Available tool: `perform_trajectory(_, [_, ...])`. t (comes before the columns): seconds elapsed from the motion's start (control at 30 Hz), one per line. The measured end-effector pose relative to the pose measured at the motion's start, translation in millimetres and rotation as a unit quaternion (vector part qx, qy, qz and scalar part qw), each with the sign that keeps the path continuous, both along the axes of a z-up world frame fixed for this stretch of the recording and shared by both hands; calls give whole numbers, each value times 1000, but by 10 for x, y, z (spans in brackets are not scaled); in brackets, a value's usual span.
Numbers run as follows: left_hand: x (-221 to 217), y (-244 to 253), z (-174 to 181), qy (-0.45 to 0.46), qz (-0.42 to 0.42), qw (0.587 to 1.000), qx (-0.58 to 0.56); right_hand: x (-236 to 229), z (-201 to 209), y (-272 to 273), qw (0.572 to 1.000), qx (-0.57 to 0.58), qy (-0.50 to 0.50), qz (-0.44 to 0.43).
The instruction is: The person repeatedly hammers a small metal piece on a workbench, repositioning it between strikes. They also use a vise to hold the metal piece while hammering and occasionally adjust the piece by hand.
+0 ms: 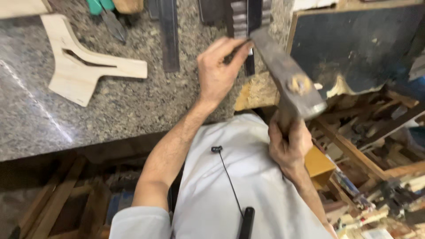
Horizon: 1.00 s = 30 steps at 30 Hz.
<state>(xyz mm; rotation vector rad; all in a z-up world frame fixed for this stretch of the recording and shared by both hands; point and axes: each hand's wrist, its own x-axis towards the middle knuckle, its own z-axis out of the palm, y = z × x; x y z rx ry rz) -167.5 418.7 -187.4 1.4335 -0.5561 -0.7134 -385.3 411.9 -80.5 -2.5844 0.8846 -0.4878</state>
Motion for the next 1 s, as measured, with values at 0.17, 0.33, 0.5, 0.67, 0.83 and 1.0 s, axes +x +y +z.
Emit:
perform_trajectory(0.17, [-26, 15, -58, -2, -16, 999, 29, -42, -98, 32, 1000, -5, 22, 3])
perform_trajectory(0.33, [-29, -8, -56, 1, -3, 999, 32, -204, -91, 41, 1000, -3, -28, 14])
perform_trajectory(0.5, [-95, -10, -100, -3, 2, 1000, 0, -191, -109, 46, 999, -33, 4, 2])
perform_trajectory(0.67, [-33, 5, 13, -23, 11, 999, 39, -172, -135, -29, 999, 31, -29, -28])
perform_trajectory(0.83, [-17, 4, 36, 41, -1, 999, -7, -428, -142, -254, 998, -49, -41, -19])
perform_trajectory(1.0, [-137, 114, 128, 144, -47, 988, -26, -963, -47, -850, 979, -151, 123, -62])
